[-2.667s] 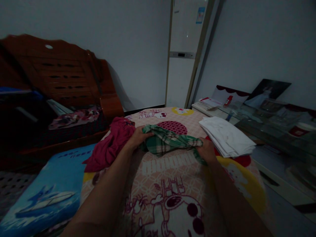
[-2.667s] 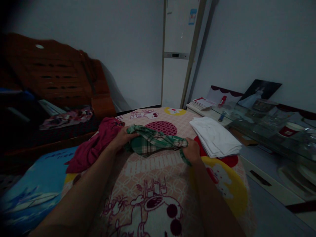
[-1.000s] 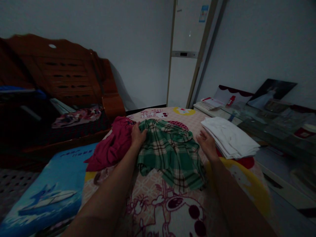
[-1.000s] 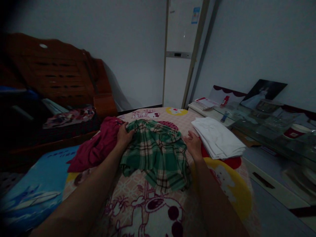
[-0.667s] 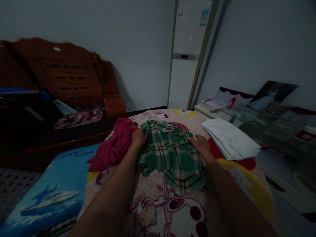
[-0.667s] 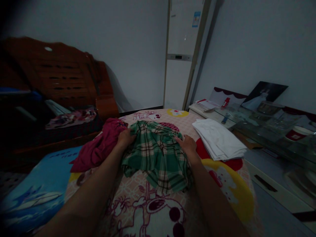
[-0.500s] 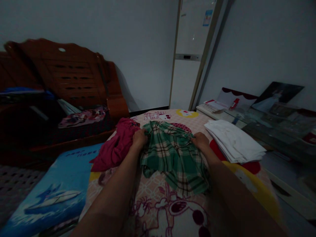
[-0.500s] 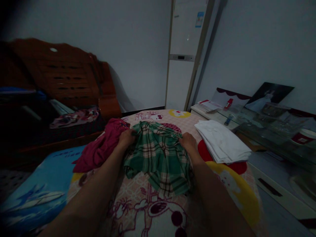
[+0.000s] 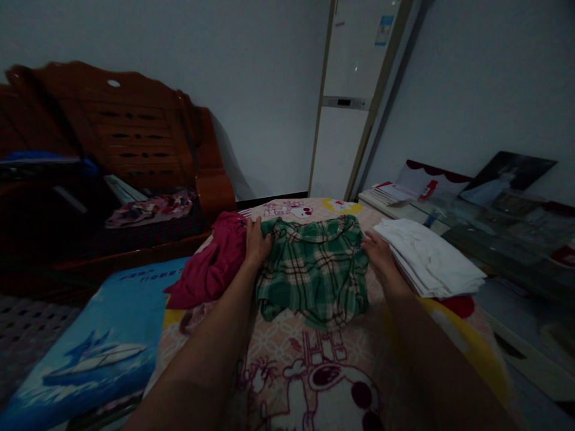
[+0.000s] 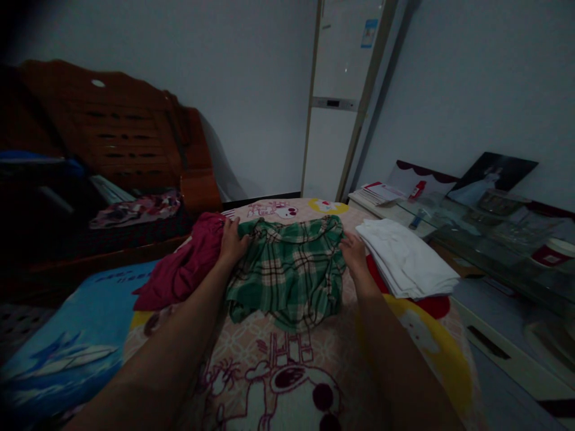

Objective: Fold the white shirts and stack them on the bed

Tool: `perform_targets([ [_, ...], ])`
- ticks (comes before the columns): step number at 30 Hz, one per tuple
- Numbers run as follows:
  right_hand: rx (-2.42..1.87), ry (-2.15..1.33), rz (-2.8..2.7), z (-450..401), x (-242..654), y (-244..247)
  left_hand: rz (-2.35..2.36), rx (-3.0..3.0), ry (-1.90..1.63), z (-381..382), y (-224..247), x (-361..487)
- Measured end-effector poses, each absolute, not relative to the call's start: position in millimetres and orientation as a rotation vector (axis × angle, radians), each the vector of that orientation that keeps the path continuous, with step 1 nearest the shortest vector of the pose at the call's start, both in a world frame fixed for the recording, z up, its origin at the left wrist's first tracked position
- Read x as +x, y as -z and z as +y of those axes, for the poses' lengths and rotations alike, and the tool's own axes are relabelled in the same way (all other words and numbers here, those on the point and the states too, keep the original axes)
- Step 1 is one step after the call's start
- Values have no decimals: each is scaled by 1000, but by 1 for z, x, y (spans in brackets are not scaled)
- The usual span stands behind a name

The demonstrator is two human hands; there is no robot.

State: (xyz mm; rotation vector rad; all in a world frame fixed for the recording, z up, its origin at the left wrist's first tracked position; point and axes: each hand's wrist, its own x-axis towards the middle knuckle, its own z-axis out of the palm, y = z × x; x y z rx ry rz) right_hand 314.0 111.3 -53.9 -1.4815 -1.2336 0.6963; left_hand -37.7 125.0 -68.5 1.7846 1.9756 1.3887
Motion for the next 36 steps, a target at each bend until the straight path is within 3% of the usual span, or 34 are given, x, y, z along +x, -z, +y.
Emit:
perform_targets([
  [6, -1782, -435, -1647, 49, 316, 54, 1995, 1908, -1248, 116, 65, -33],
  [12, -1713, -571, -2010, 23, 308, 47, 1945, 1946, -1079, 98, 55, -20],
  [19, -1635, -683, -1273, 34, 334, 59, 1533, 2039, -1001, 76, 31, 14],
  [26, -1377, -516, -767, 42, 359, 63, 821, 2033, -298, 30, 13, 64],
  [31, -1236, -551, -658, 45, 361, 67, 1126, 2591, -137, -4, 23, 102],
  [36, -1245, -426, -619, 46, 368, 69, 1287, 2712, -100, -5, 37, 113],
])
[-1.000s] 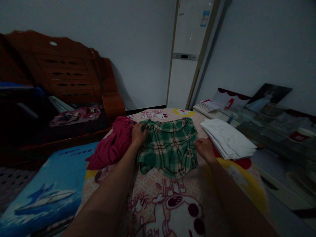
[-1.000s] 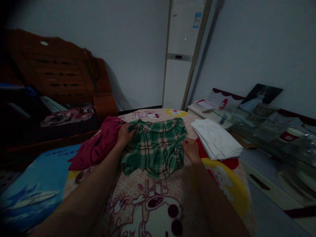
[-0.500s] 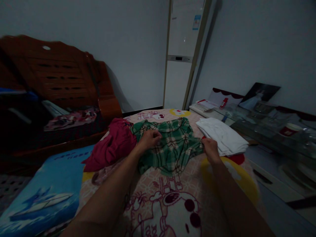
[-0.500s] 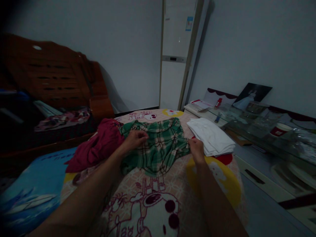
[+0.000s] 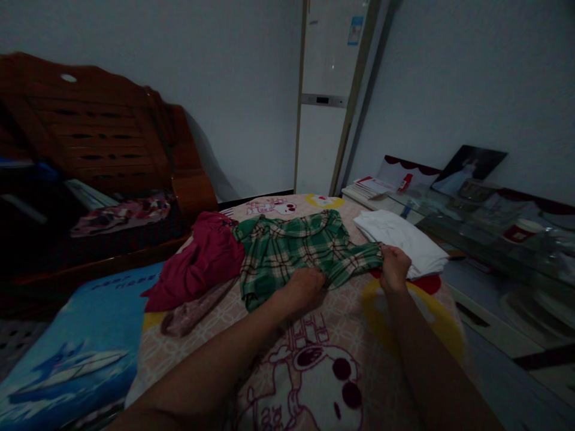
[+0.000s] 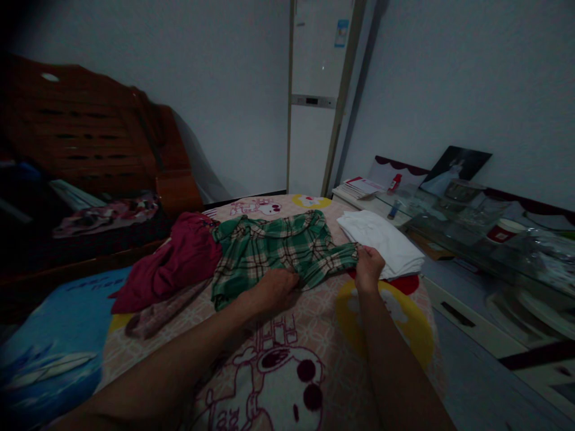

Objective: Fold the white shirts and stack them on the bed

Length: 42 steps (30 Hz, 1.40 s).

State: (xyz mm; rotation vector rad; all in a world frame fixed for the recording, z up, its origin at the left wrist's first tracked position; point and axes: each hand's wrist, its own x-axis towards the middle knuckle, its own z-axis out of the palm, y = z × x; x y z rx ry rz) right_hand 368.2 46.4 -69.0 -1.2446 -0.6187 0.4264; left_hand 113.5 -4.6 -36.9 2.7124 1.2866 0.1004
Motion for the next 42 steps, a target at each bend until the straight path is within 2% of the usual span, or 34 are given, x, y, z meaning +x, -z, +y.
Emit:
perform_targets([
  [3, -1266, -404, -629, 44, 370, 69, 1219, 2611, -227, 14, 34, 96],
  [7, -1396, -445, -700, 40, 370, 70, 1152, 2365, -650, 40, 26, 67],
  [10, -1494, -275, -821, 40, 374, 71, 1238, 2285, -808, 47, 26, 60],
  [16, -1583, 111, -929, 38, 386, 65, 1381, 2493, -535, 54, 30, 43],
  [24, -1830, 405, -1018, 26, 388, 47, 2032, 2265, -573, 69, 17, -22],
  [30, -1955, 486, -959, 19, 400, 42, 2222, 2100, -592, 71, 14, -53],
  [35, -2052, 476, -1036, 17, 397, 42, 2130, 2061, -790, 70, 7, -57],
  [40, -1836, 587, -1276, 18, 379, 46, 2140, 2035, -817, 71, 7, -45],
  [42, -1707, 508, -1467, 17, 362, 50, 2126, 2061, -803, 72, 8, -41],
])
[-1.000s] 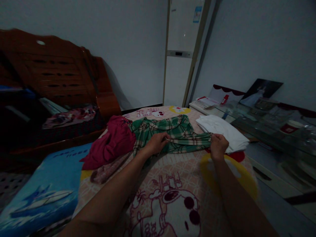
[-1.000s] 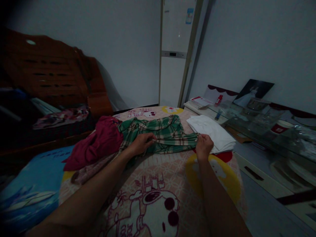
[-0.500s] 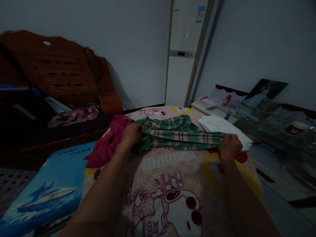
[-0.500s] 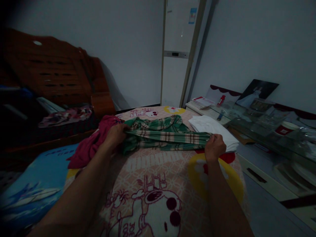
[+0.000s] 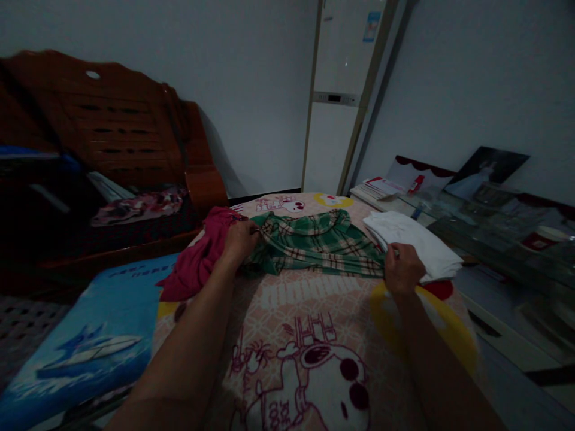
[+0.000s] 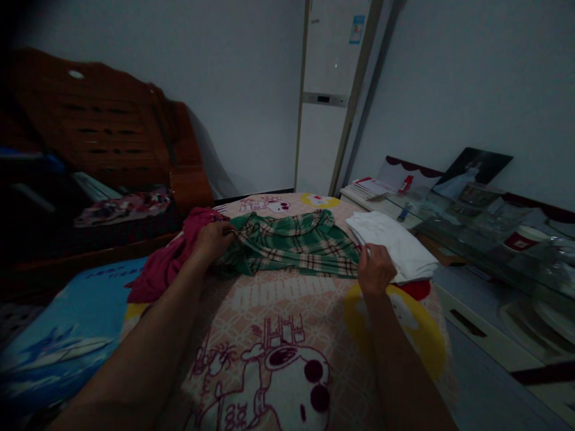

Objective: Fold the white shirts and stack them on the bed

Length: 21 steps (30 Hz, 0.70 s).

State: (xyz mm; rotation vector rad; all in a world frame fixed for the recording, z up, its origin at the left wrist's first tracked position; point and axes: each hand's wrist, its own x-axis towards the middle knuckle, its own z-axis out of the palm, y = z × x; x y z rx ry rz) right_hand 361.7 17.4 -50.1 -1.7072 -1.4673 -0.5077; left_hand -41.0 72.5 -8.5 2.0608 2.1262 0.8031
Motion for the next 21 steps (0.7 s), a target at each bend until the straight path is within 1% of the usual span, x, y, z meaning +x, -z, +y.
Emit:
perform_targets([
  [3, -1469, 204, -1919, 15, 326, 58, 2074, 2069, -816, 74, 11, -40],
  [5, -1351, 72, -2195, 12, 301, 64, 2028, 2036, -855, 76, 12, -42],
  [7, -1303, 31, -2398, 10, 282, 70, 1965, 1987, -928, 77, 14, -44],
  [9, -1320, 65, -2505, 10, 270, 74, 1905, 1927, -1013, 78, 17, -46],
  [16, -1378, 197, -2545, 17, 259, 79, 1681, 1673, -1187, 75, 19, -43],
  [19, -1342, 79, -2432, 18, 259, 71, 1587, 1600, -1216, 70, 13, -41],
  [21, -1316, -117, -2307, 16, 265, 62, 1520, 1557, -1235, 66, 7, -41],
])
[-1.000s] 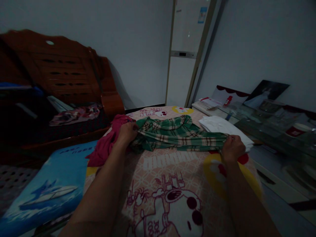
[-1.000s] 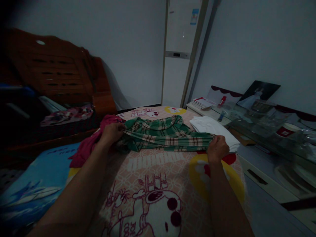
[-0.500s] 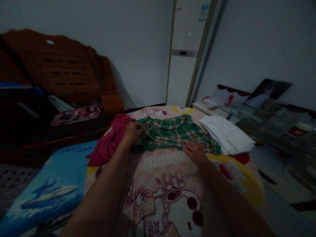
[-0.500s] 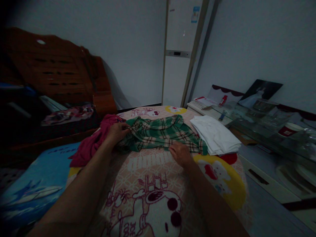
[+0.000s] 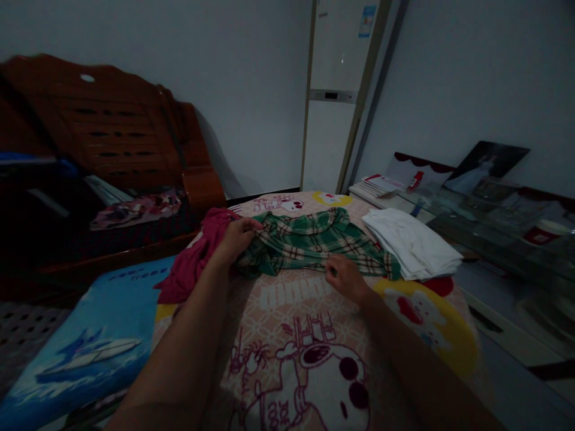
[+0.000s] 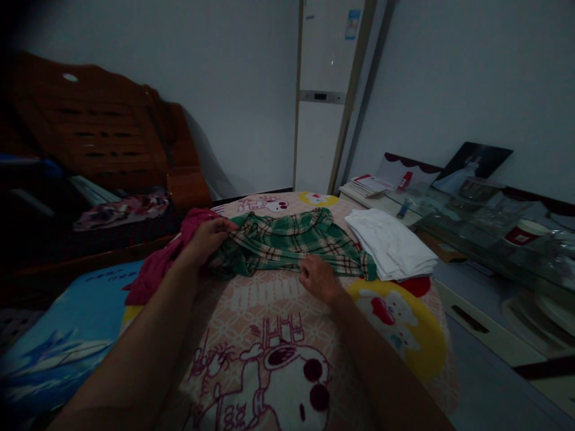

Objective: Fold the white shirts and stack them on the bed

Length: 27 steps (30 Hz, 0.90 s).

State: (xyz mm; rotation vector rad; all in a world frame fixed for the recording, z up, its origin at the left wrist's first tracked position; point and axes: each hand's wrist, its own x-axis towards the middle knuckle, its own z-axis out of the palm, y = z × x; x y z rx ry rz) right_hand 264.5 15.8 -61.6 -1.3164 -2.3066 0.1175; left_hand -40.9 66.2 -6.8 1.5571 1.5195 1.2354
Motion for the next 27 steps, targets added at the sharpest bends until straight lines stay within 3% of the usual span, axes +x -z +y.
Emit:
perform_targets([
  [3, -1272, -629, -2174, 10, 282, 42, 1354, 1524, -1166, 56, -6, -42],
  [8, -1192, -1482, -2171, -7, 312, 13, 1076, 1615, -640, 33, -31, -43],
  [11, -1224, -1805, -2152, -14, 312, 8, 966, 1650, -535, 22, -40, -46],
  [14, -1265, -1678, -2090, -13, 305, 15, 922, 1629, -632, 18, -42, -51],
  [22, -1454, -628, -2443, 2, 289, 41, 1052, 1596, -666, 16, -36, -51],
  [27, -1533, -528, -2453, 0, 279, 45, 1114, 1638, -724, 37, -23, -43],
])
